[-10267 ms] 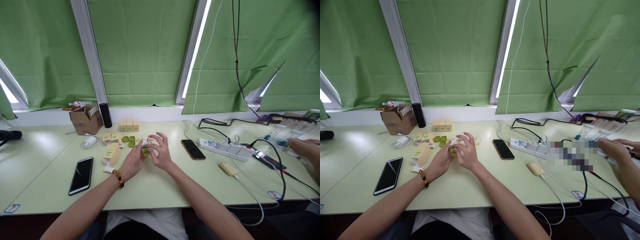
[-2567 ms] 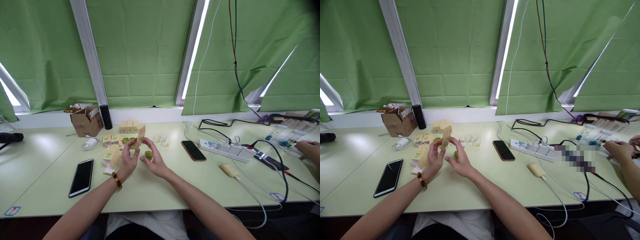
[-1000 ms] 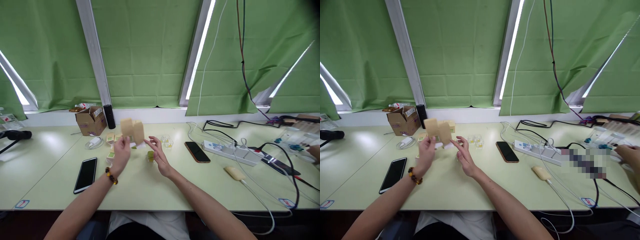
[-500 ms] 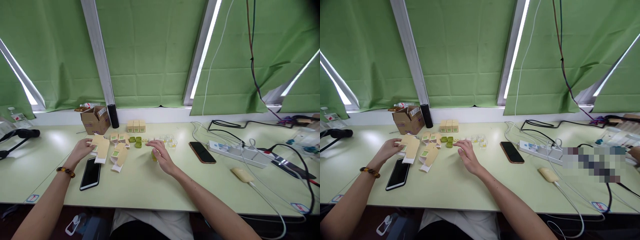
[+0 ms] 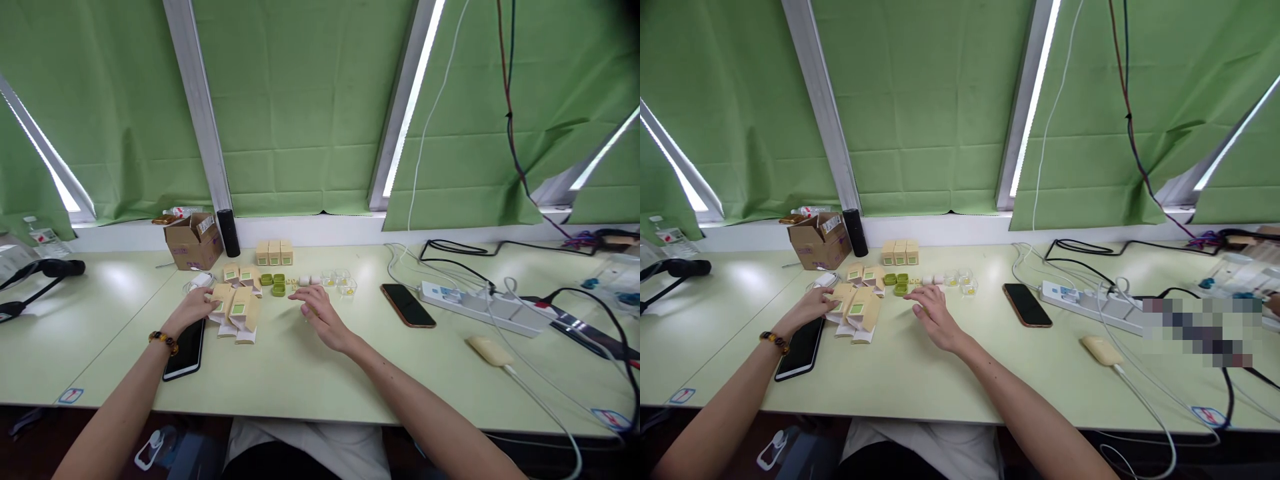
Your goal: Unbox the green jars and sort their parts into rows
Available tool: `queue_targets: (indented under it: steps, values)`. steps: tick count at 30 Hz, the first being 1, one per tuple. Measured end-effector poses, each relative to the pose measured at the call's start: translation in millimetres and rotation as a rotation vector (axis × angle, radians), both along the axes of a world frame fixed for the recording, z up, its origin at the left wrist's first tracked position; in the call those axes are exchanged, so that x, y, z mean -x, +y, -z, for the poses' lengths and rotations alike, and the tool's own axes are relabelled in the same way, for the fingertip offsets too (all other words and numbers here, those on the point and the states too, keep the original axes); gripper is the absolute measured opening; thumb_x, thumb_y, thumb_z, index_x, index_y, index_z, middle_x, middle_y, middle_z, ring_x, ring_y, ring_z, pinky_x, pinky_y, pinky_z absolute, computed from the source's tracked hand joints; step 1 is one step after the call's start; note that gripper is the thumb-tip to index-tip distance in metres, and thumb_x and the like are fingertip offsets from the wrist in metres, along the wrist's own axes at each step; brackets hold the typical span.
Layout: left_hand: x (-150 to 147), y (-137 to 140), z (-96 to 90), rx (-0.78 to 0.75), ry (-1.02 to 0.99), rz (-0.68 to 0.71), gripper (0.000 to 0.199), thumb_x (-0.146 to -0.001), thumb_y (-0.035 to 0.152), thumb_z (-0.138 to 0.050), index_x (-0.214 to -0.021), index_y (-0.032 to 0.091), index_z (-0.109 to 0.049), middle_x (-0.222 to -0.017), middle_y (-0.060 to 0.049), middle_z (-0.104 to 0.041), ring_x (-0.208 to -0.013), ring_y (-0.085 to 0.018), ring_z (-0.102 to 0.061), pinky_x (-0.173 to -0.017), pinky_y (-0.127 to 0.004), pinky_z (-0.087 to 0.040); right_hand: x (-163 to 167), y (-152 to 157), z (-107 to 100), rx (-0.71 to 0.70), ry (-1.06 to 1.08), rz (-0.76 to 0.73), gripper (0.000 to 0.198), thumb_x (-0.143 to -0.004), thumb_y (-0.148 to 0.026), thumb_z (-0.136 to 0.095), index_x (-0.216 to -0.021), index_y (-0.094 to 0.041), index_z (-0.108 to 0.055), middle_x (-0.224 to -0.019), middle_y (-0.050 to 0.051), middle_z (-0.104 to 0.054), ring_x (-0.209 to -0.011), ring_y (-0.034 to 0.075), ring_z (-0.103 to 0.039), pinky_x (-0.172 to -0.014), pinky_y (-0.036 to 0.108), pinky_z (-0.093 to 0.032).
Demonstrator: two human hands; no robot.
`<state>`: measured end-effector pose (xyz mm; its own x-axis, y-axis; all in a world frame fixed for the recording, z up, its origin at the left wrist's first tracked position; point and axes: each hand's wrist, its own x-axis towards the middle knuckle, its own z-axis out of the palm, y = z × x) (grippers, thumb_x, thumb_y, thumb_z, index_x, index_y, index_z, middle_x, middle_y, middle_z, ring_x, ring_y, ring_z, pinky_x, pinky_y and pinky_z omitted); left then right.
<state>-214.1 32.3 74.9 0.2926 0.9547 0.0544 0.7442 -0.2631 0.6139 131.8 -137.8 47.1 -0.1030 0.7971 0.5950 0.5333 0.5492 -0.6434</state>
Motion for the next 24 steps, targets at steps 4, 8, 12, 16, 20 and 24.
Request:
queue_targets:
  steps: [4,8,12,16,20,24]
  values:
    - [-2,0,-1.6,-0.013,0.118,-0.006,0.075,-0.073,0.052,-0.066,-0.132,0.006,-0.062,-0.056,-0.001,-0.064,-0.061,-0.027,-0.065,-0.063,-0.033,-0.042,1,-1,-1,0.013,-0.026,-0.004,0.042,-0.109,-0.053,-0.038,-0.132,-0.037,-0.069,-0.127,0.007,-0.066,-0.130,0.030,-0.051,-0.115,0.057,-0.039]
    - [-5,-1,-8.6,-0.059,0.318,-0.068,0.066,-0.078,0.049,-0.064,-0.133,0.013,-0.066,-0.103,-0.015,-0.078,-0.099,-0.036,-0.072,-0.077,-0.036,-0.047,0,-2,-2,0.019,-0.055,-0.014,0.042,-0.109,-0.052,-0.037,-0.133,-0.037,-0.068,-0.128,0.008,-0.065,-0.130,0.030,-0.050,-0.115,0.057,-0.038]
    - [-6,-1,-14.2,-0.046,0.449,-0.079,0.066,-0.083,0.051,-0.060,-0.140,0.019,-0.062,-0.134,-0.019,-0.070,-0.121,-0.042,-0.065,-0.088,-0.042,-0.048,0,-2,-2,0.003,-0.080,-0.010,0.041,-0.110,-0.050,-0.037,-0.133,-0.037,-0.068,-0.128,0.008,-0.066,-0.129,0.030,-0.051,-0.114,0.056,-0.039]
    - [-10,0,-18.9,-0.152,0.456,-0.063,0.065,-0.090,0.052,-0.054,-0.145,0.017,-0.057,-0.135,-0.021,-0.068,-0.124,-0.044,-0.063,-0.096,-0.047,-0.048,0,-2,-2,-0.010,-0.107,-0.003,0.039,-0.110,-0.048,-0.037,-0.135,-0.037,-0.066,-0.128,0.007,-0.065,-0.129,0.029,-0.050,-0.114,0.055,-0.038]
    - [-34,-2,-19.1,-0.354,0.438,0.051,0.068,-0.098,0.052,-0.045,-0.156,0.017,-0.044,-0.156,-0.021,-0.051,-0.145,-0.041,-0.047,-0.114,-0.051,-0.039,0,-1,-1,-0.014,-0.136,-0.003,0.039,-0.111,-0.045,-0.036,-0.135,-0.033,-0.064,-0.129,0.009,-0.064,-0.131,0.029,-0.048,-0.115,0.055,-0.037]
    - [-71,0,-10.5,-0.296,0.460,0.115,0.078,-0.098,0.070,-0.036,-0.166,0.032,-0.027,-0.176,-0.015,-0.017,-0.161,-0.047,-0.014,-0.122,-0.070,-0.021,-1,0,1,-0.034,-0.177,0.005,0.037,-0.111,-0.042,-0.036,-0.134,-0.032,-0.064,-0.130,0.009,-0.064,-0.131,0.029,-0.048,-0.114,0.054,-0.038]
